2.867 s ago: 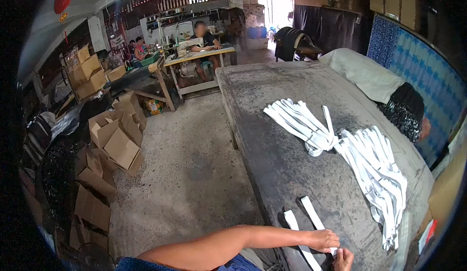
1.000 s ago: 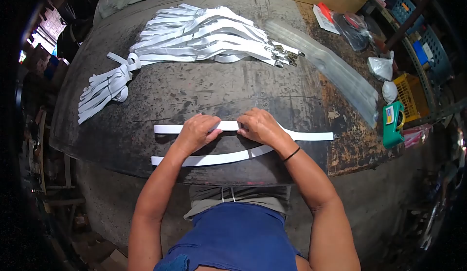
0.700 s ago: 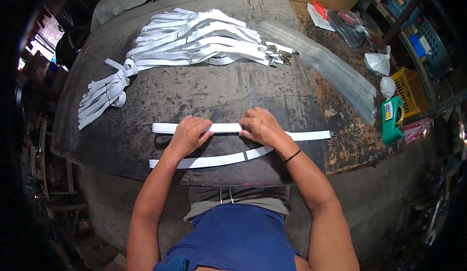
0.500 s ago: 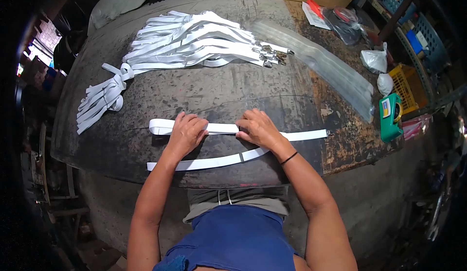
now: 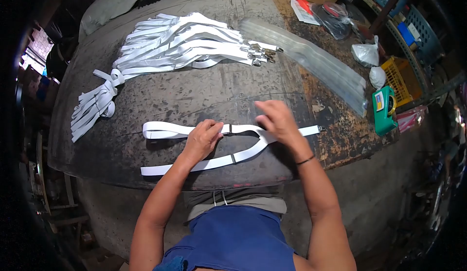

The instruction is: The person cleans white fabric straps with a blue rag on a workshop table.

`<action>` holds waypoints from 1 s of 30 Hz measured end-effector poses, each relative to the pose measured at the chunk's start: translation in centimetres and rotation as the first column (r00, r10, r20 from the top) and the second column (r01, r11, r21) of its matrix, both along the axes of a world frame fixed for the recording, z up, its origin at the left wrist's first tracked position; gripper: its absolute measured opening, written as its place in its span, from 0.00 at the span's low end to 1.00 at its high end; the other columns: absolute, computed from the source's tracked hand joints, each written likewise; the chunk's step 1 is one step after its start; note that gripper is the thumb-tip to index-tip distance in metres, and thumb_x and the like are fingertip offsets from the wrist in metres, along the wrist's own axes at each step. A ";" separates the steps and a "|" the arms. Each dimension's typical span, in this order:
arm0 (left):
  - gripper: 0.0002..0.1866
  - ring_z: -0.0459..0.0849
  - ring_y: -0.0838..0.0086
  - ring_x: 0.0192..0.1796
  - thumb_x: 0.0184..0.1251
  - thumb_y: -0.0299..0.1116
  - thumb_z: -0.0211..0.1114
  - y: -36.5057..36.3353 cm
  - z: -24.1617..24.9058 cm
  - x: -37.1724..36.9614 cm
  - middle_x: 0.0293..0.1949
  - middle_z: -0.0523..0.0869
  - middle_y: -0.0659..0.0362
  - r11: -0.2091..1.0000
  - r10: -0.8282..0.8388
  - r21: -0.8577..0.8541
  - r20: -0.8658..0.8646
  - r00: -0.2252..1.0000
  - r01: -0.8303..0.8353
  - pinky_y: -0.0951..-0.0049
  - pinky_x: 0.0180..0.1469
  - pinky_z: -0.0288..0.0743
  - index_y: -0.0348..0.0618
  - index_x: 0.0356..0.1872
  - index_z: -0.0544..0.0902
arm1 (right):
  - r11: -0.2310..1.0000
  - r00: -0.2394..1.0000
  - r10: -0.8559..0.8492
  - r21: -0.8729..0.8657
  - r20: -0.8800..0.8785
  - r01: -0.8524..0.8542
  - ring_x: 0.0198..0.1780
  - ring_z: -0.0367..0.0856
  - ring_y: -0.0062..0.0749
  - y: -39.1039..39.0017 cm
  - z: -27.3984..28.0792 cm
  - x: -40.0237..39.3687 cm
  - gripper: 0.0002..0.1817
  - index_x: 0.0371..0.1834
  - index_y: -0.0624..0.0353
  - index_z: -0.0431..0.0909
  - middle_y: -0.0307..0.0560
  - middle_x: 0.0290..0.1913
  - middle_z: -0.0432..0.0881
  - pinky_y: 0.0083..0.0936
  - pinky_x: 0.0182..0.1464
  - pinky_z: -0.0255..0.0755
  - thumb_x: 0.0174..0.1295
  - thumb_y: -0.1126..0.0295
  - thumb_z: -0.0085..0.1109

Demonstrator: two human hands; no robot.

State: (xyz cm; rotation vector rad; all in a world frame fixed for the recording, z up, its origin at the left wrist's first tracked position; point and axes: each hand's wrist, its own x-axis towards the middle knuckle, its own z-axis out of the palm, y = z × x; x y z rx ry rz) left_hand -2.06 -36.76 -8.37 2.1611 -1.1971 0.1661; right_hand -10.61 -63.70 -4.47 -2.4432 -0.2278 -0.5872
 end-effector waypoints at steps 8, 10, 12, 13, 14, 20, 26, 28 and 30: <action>0.18 0.83 0.57 0.40 0.57 0.29 0.73 -0.3 0.5 0.2 0.42 0.81 0.54 0.999 0.011 0.036 -0.081 0.997 -0.008 0.62 0.41 0.78 0.45 0.49 0.82 | 0.968 0.970 -0.231 0.086 -0.074 0.237 0.41 0.80 0.43 -2.7 0.6 -5.2 0.10 0.45 0.62 0.85 0.49 0.38 0.84 0.32 0.46 0.72 0.60 0.80 0.62; 0.17 0.83 0.57 0.42 0.58 0.30 0.73 -0.2 0.9 0.4 0.42 0.81 0.54 0.999 0.002 0.036 -0.088 0.996 0.001 0.62 0.41 0.78 0.44 0.48 0.82 | 0.973 0.978 -0.194 0.110 -0.079 0.202 0.41 0.80 0.43 -1.8 0.5 -4.5 0.10 0.45 0.62 0.85 0.49 0.38 0.84 0.32 0.46 0.72 0.60 0.80 0.62; 0.16 0.84 0.57 0.43 0.58 0.29 0.73 -0.2 1.0 0.4 0.43 0.82 0.54 0.999 0.000 0.040 -0.106 0.994 0.004 0.62 0.42 0.79 0.44 0.48 0.82 | 0.978 0.986 -0.135 0.150 -0.093 0.148 0.42 0.81 0.44 -1.0 0.4 -3.2 0.11 0.45 0.62 0.85 0.49 0.39 0.84 0.32 0.48 0.72 0.60 0.80 0.61; 0.16 0.84 0.56 0.44 0.58 0.29 0.73 -0.2 1.1 0.5 0.43 0.82 0.54 0.999 -0.001 0.037 -0.123 0.992 0.006 0.62 0.43 0.79 0.43 0.47 0.82 | 0.978 0.987 -0.132 0.152 -0.091 0.145 0.42 0.81 0.44 -0.5 0.3 -2.4 0.11 0.45 0.62 0.85 0.49 0.39 0.84 0.32 0.48 0.72 0.60 0.80 0.61; 0.16 0.84 0.56 0.44 0.58 0.29 0.73 -0.2 1.1 0.5 0.43 0.82 0.54 0.999 0.004 0.039 -0.120 0.993 0.000 0.62 0.43 0.79 0.43 0.47 0.82 | 0.980 0.992 -0.080 0.176 -0.097 0.096 0.43 0.81 0.45 0.1 0.1 -1.6 0.11 0.46 0.62 0.84 0.49 0.40 0.84 0.33 0.49 0.73 0.60 0.80 0.60; 0.15 0.84 0.57 0.44 0.57 0.30 0.73 -0.1 0.7 0.4 0.43 0.81 0.54 1.000 -0.010 0.016 -0.079 0.997 0.011 0.61 0.43 0.79 0.43 0.44 0.81 | 0.993 0.982 0.108 0.064 -0.156 -0.099 0.48 0.77 0.45 5.0 -1.8 1.7 0.15 0.47 0.57 0.84 0.46 0.43 0.81 0.38 0.51 0.70 0.55 0.69 0.68; 0.15 0.84 0.57 0.44 0.58 0.30 0.73 0.0 0.9 0.4 0.42 0.82 0.54 0.998 -0.003 0.058 -0.070 0.998 0.007 0.62 0.44 0.79 0.43 0.46 0.81 | 0.993 0.984 0.027 -0.109 -0.175 -0.047 0.52 0.75 0.39 6.5 -2.8 1.4 0.19 0.45 0.51 0.85 0.39 0.43 0.80 0.38 0.55 0.64 0.49 0.60 0.72; 0.15 0.83 0.57 0.43 0.58 0.30 0.73 -0.1 0.9 0.4 0.41 0.81 0.55 0.998 -0.012 0.056 -0.046 0.999 0.015 0.61 0.43 0.79 0.44 0.45 0.81 | 0.994 0.989 0.028 -0.102 -0.143 -0.043 0.52 0.75 0.39 6.6 -3.1 1.4 0.19 0.44 0.51 0.85 0.39 0.43 0.80 0.38 0.56 0.64 0.49 0.60 0.72; 0.15 0.83 0.58 0.42 0.58 0.31 0.73 -0.1 1.0 0.4 0.41 0.81 0.55 0.998 -0.017 0.065 -0.032 0.999 0.019 0.62 0.42 0.79 0.44 0.45 0.81 | 0.995 0.993 0.027 -0.096 -0.111 -0.038 0.52 0.75 0.39 6.5 -3.1 1.3 0.19 0.44 0.52 0.85 0.39 0.43 0.80 0.38 0.56 0.64 0.48 0.60 0.71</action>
